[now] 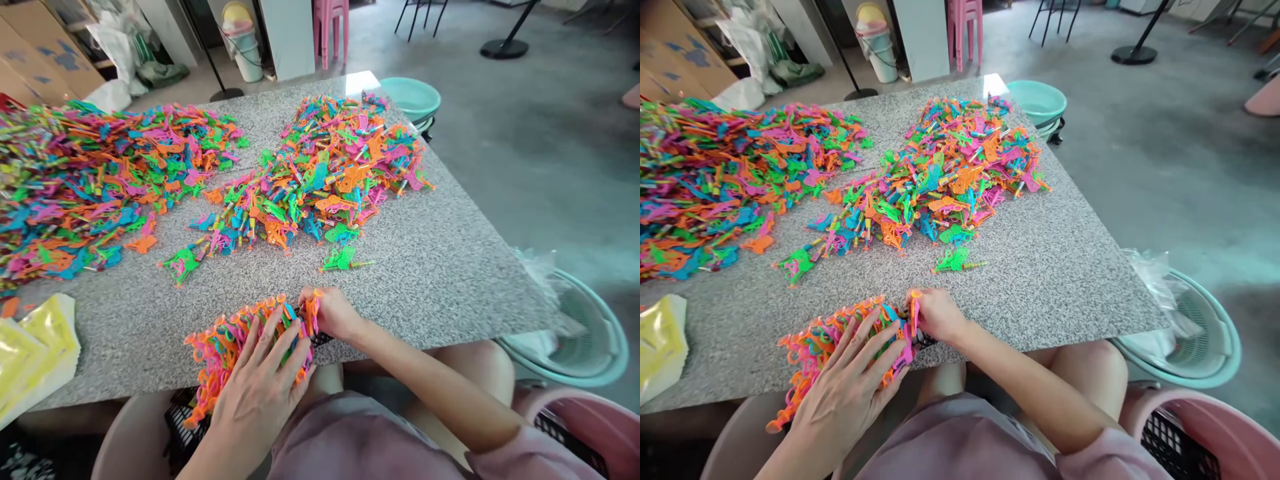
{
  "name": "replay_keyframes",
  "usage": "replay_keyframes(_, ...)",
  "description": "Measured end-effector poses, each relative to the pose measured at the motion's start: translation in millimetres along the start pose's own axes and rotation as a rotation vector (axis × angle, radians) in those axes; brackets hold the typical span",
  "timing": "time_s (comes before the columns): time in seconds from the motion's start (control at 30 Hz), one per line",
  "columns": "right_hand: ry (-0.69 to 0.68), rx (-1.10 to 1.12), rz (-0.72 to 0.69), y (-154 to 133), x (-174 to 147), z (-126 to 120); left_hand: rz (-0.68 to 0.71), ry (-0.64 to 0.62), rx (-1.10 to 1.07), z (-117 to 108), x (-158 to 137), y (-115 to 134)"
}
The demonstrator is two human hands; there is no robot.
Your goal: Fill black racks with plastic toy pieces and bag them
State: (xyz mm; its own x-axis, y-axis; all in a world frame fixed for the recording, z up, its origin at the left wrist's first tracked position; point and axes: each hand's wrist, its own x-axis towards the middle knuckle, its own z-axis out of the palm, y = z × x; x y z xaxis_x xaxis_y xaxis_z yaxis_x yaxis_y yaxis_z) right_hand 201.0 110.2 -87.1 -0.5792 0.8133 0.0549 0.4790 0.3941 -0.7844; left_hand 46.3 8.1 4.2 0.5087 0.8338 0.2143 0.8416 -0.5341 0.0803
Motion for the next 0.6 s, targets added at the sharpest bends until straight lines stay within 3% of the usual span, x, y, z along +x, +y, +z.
replay_keyframes(0.2, -0.228, -0.225, -0.111, -17.3, 21.4, -6.9, 0.001, -0.017, 0.025, 2.2, -0.3, 0.5)
replay_keyframes(0.33, -0.275, -0.267, -0.126, -17.6, 22.0, -7.6, 0.074, -0.049, 0.034, 4.1, 2.0, -2.9)
replay_keyframes(0.43, -0.129, -0.311, -0.164, 0.1, 4.7, -25.4, 0.074, -0.033, 0.057, 5.4, 2.1, -5.6)
replay_keyframes(0.53, 0.125, -0.567, 0.086, 27.3, -12.5, -58.6, 0.105, -0.049, 0.067, 6.8, 0.4, -7.7)
replay_keyframes(0.6, 0.119, -0.747, 0.233, 42.4, -18.4, -79.1, 0.104, -0.080, 0.068, 7.3, -0.5, -8.5)
